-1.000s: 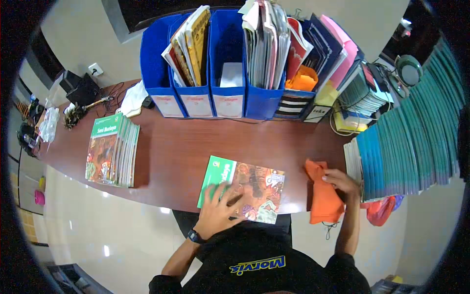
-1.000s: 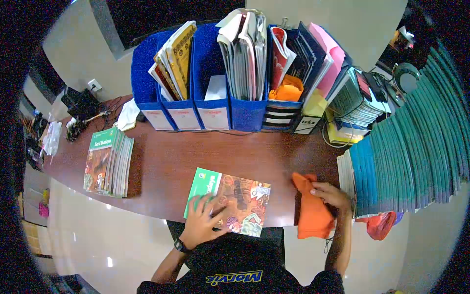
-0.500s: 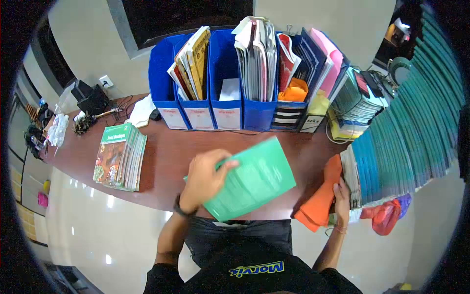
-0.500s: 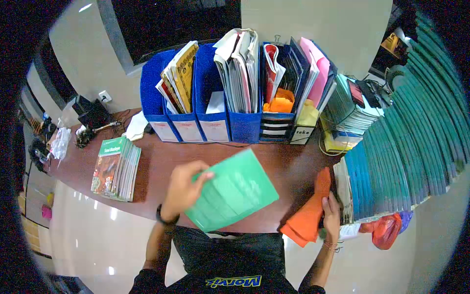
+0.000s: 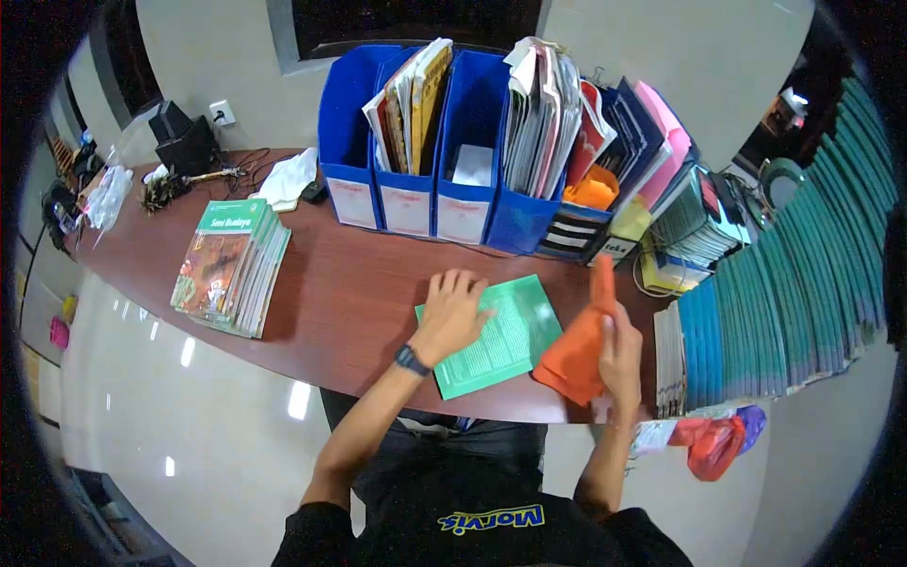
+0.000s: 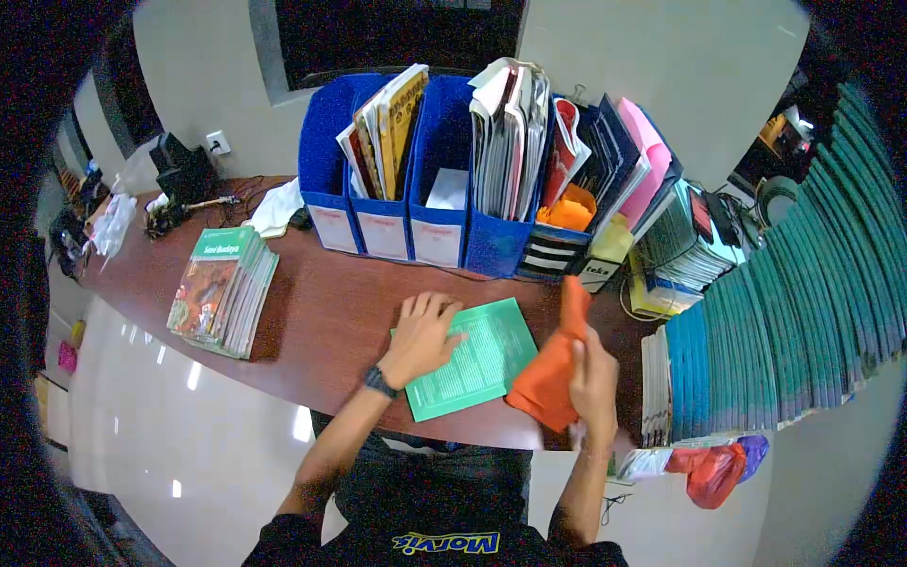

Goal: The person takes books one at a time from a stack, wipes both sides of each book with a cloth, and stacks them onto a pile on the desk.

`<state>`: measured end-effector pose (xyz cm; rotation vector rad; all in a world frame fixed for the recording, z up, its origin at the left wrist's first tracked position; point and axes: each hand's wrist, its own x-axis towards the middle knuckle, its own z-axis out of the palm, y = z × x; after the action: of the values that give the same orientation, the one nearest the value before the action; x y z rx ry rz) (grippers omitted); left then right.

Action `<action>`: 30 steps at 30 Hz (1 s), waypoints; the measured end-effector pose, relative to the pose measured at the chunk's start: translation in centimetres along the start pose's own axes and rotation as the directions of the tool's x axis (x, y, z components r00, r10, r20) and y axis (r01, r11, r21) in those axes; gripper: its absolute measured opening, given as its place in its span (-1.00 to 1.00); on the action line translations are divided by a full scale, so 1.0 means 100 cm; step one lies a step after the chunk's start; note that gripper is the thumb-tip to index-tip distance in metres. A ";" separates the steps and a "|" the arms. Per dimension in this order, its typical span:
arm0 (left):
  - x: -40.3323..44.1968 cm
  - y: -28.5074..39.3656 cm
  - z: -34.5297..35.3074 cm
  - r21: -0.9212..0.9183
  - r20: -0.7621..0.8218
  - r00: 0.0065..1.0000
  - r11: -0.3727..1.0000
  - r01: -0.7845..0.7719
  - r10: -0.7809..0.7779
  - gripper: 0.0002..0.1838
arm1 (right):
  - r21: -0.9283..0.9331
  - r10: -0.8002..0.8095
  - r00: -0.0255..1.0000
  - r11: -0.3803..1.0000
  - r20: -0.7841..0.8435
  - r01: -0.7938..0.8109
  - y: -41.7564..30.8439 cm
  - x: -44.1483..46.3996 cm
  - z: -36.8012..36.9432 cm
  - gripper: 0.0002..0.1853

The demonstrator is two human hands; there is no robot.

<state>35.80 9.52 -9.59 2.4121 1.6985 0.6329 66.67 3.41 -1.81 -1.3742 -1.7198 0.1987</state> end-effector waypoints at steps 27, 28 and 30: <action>-0.113 -0.014 -0.034 -0.239 0.119 0.993 0.971 0.018 0.011 0.85 | -0.254 -0.273 0.805 0.853 0.527 0.456 0.014 0.025 0.142 -0.32; -0.114 -0.013 -0.032 -0.251 0.130 0.991 0.968 0.024 0.009 0.85 | -0.172 -0.239 0.783 0.900 0.574 0.401 0.003 0.016 0.151 -0.31; -0.115 -0.010 -0.034 -0.183 0.188 0.981 0.979 0.086 -0.051 0.87 | -0.088 -0.300 0.743 0.897 0.598 0.434 -0.040 -0.005 0.169 -0.30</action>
<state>30.37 -1.15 -9.92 2.1959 1.5642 0.5201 51.74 8.08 -9.47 -1.1507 -2.5610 0.2118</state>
